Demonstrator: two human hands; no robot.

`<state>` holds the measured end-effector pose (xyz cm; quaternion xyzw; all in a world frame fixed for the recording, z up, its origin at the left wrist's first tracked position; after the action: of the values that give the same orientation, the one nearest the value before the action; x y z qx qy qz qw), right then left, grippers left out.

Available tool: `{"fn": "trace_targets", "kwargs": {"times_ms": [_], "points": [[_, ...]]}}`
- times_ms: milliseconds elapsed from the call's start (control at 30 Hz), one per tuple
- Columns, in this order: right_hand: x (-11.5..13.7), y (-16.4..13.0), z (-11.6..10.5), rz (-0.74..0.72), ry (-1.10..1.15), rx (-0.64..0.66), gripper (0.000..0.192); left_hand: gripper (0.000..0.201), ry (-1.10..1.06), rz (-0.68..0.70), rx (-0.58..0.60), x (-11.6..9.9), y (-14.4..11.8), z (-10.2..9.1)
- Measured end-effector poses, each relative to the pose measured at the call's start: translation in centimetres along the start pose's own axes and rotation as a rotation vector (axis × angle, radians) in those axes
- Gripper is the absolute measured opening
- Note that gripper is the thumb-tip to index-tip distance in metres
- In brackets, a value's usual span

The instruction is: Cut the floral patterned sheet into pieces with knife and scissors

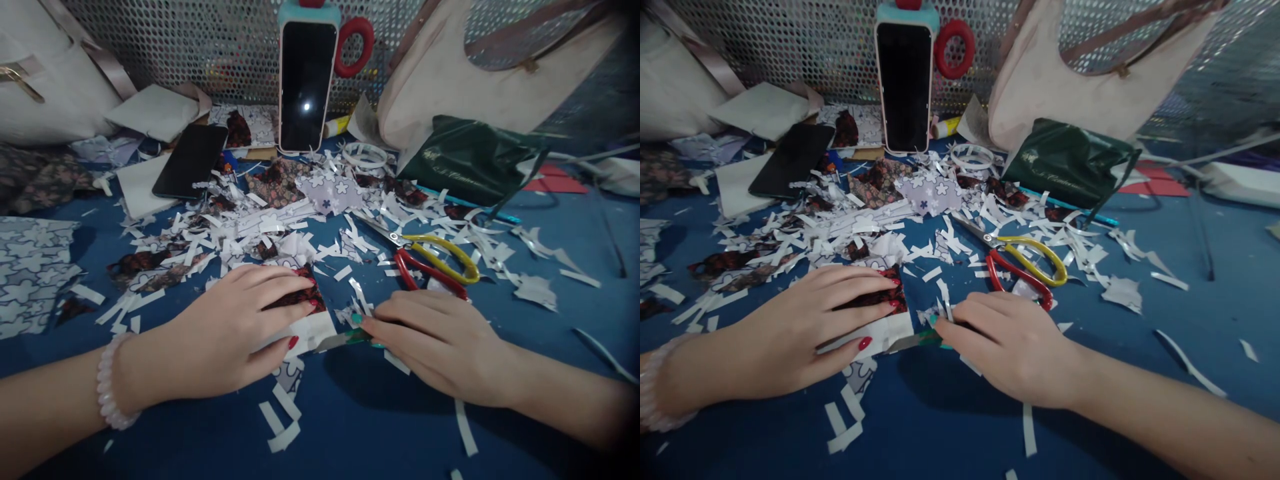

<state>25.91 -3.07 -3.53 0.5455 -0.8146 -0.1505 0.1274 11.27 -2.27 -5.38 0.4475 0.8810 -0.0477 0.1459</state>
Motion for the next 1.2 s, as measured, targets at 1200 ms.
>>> {"fn": "trace_targets", "kwargs": {"times_ms": [1200], "points": [[0.4, -1.6, -0.7, -0.071, 0.015, -0.101, 0.015, 0.021, -0.024, 0.295, 0.061, -2.1, -0.4, -0.3]]}}
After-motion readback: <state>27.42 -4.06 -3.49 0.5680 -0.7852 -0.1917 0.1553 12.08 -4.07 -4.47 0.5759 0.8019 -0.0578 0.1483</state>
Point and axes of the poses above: each hand's wrist, its own y-axis towards the middle knuckle, its own z-axis out of the palm, x = y × z, the point moved 7 cm from there along y, towards the middle knuckle, and after that the axes turned 2 degrees about x, right-handed, at the moved point
